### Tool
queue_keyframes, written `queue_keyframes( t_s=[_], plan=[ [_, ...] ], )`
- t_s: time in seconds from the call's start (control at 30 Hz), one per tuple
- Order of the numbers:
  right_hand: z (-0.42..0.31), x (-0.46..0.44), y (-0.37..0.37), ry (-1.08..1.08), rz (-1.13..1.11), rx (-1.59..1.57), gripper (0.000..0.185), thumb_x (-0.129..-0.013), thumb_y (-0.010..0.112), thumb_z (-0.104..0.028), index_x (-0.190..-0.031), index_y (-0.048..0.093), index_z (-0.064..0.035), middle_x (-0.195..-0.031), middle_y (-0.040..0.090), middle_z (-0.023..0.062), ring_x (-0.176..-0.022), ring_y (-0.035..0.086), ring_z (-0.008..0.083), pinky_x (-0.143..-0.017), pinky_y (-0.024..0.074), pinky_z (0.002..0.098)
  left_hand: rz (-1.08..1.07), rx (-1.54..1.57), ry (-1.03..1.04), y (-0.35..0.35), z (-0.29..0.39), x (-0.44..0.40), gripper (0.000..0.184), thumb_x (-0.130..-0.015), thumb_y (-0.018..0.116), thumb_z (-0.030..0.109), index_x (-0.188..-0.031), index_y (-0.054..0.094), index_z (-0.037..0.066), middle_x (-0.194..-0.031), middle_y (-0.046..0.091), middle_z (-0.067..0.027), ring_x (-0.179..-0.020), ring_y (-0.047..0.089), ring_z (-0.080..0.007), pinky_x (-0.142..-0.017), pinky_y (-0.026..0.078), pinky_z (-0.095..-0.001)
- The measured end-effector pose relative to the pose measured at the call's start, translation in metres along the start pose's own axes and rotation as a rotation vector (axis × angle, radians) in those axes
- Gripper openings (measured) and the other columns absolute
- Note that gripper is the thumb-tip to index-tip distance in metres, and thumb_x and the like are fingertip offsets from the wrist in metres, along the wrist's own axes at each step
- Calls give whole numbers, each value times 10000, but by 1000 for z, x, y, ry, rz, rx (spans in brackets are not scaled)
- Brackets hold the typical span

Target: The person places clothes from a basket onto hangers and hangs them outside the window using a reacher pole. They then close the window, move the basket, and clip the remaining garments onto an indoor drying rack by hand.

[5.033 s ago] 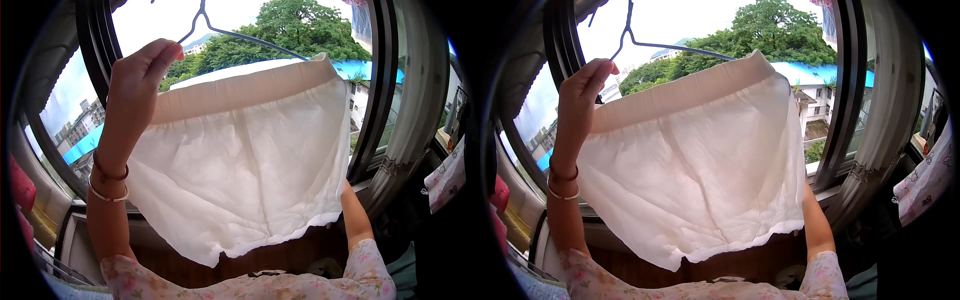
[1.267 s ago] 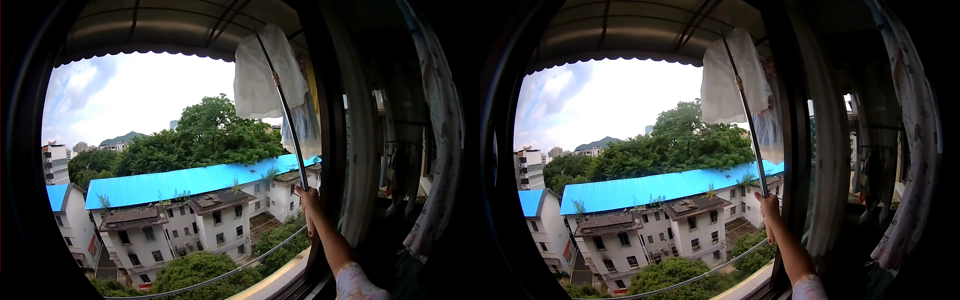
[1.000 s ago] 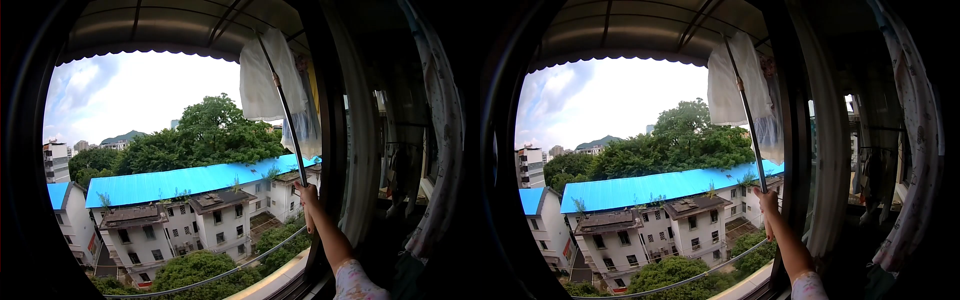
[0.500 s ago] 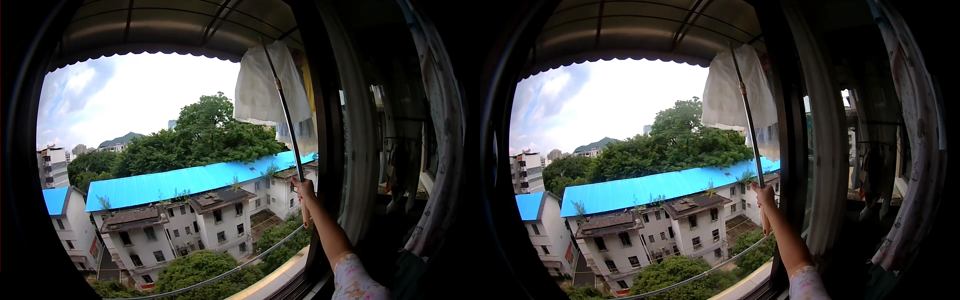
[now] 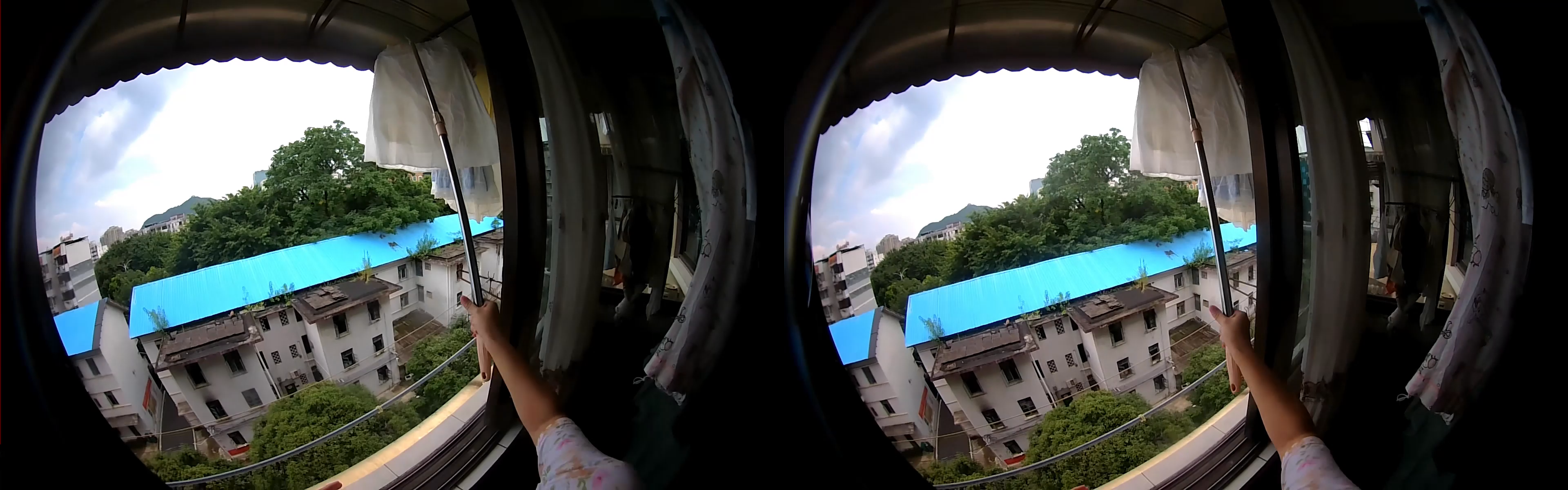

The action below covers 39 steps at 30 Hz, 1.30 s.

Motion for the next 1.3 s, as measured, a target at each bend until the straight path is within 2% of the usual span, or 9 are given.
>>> queue_keyframes(
  t_s=[0.3,0.37,0.57,0.7,0.73,0.77,0.83,0.93,1.3],
  plan=[
    [136,314,-36,258,-194,-52,367,-782,704,-285,-601,450,-92,-483,360,-57,-418,328,28,-380,265,213,-263,-11,357,60,115,-52,499,-916,492,233,-1345,294,75,-1304,399,-143,-1213,403,-279,-988,331,-393],
    [121,365,-50,73,-221,94,349,-768,723,-227,-593,475,-55,-508,327,-74,-490,282,26,-429,270,232,-259,-63,546,86,159,-67,677,-863,474,510,-1382,254,134,-1350,365,-121,-1221,407,-273,-961,367,-408],
    [171,452,-118,-32,-155,383,382,-705,733,-234,-605,405,-65,-506,379,94,-433,392,244,-420,320,338,-338,345,931,138,256,-45,477,-913,396,224,-1307,297,-25,-1254,404,-256,-1122,479,-358,-942,426,-453],
    [195,470,-153,-80,-158,811,297,-657,744,-249,-765,510,-102,-860,510,35,-902,499,256,-785,397,388,-57,509,933,138,222,-13,243,-884,375,90,-1002,500,-82,-1099,489,-232,-1043,518,-375,-912,468,-481],
    [210,485,-159,-48,-142,816,297,-657,744,-249,-765,510,-102,-860,510,35,-902,499,256,-785,397,388,-495,518,962,154,227,-6,243,-887,389,99,-989,500,-91,-1038,512,-226,-1029,520,-385,-932,452,-493],
    [232,495,-169,166,-98,942,394,-647,752,-285,-889,503,-98,-977,476,60,-978,466,271,-836,372,405,-58,367,964,150,210,0,234,-905,385,121,-985,497,-68,-946,519,-207,-947,543,-319,-824,509,-403],
    [262,516,-189,631,-237,1068,773,-655,730,-400,-1257,365,-82,-1246,329,141,-1152,379,335,-934,336,432,-612,305,808,187,207,8,231,-947,350,157,-948,493,-25,-747,478,-101,-674,496,-152,-600,447,-240],
    [290,551,-214,855,-277,957,657,-668,719,-379,-1187,450,-78,-1225,386,143,-1139,406,322,-910,368,431,-1041,524,282,231,163,-5,222,-972,342,181,-911,484,22,-605,324,4,-492,278,-71,-461,262,-206],
    [331,666,-391,1246,-337,831,261,-714,680,-262,-838,619,-40,-932,585,160,-893,573,306,-770,455,382,-229,201,399,326,-95,-30,137,-930,470,116,-898,536,1,-497,360,26,-405,268,-31,-386,183,-185]
  ],
)
Point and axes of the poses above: each hand's wrist, its own x-axis away from the middle knuckle, its own y-axis out of the palm, z = x × y, the point moved 4 cm from there along -x, towards the middle knuckle
